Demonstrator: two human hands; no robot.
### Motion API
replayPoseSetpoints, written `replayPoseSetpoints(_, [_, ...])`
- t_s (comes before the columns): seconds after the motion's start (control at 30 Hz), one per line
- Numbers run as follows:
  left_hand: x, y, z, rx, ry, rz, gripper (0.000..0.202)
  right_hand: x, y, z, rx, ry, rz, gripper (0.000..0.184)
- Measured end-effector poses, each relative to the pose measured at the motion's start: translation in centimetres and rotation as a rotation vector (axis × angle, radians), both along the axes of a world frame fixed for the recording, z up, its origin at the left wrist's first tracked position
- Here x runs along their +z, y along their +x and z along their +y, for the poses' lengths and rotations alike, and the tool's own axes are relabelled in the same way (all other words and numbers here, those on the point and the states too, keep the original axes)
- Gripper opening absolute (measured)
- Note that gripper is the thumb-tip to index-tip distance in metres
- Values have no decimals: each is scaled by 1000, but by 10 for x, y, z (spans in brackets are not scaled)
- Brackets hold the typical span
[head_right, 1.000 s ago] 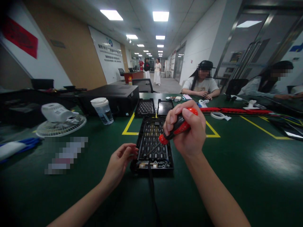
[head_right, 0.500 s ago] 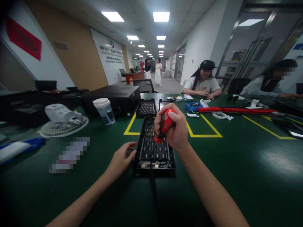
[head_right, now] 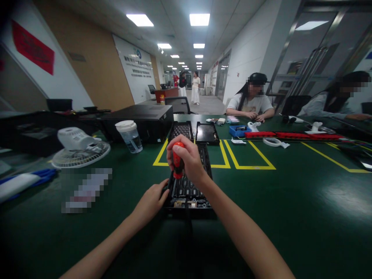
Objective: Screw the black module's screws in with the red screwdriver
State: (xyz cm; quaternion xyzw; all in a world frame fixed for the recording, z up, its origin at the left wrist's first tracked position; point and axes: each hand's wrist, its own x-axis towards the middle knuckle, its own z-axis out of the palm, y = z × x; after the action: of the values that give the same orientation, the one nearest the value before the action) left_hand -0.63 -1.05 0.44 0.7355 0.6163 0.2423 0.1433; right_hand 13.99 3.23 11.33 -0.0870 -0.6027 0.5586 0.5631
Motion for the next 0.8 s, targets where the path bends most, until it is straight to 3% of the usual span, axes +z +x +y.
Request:
replayPoseSetpoints(0.23, [-1,1,0,-13,-24,-3,41,-11,-10,4,40,-7,-17,12])
replayPoseSetpoints(0.47, [-4,-1,1,-49,-22,-125,41,-13,-14,5,48,-8,-16,12])
replayPoseSetpoints(0.8, [-7,-1,2,-62,-33,-18,42,-14,-15,3,55,-12,-41,11])
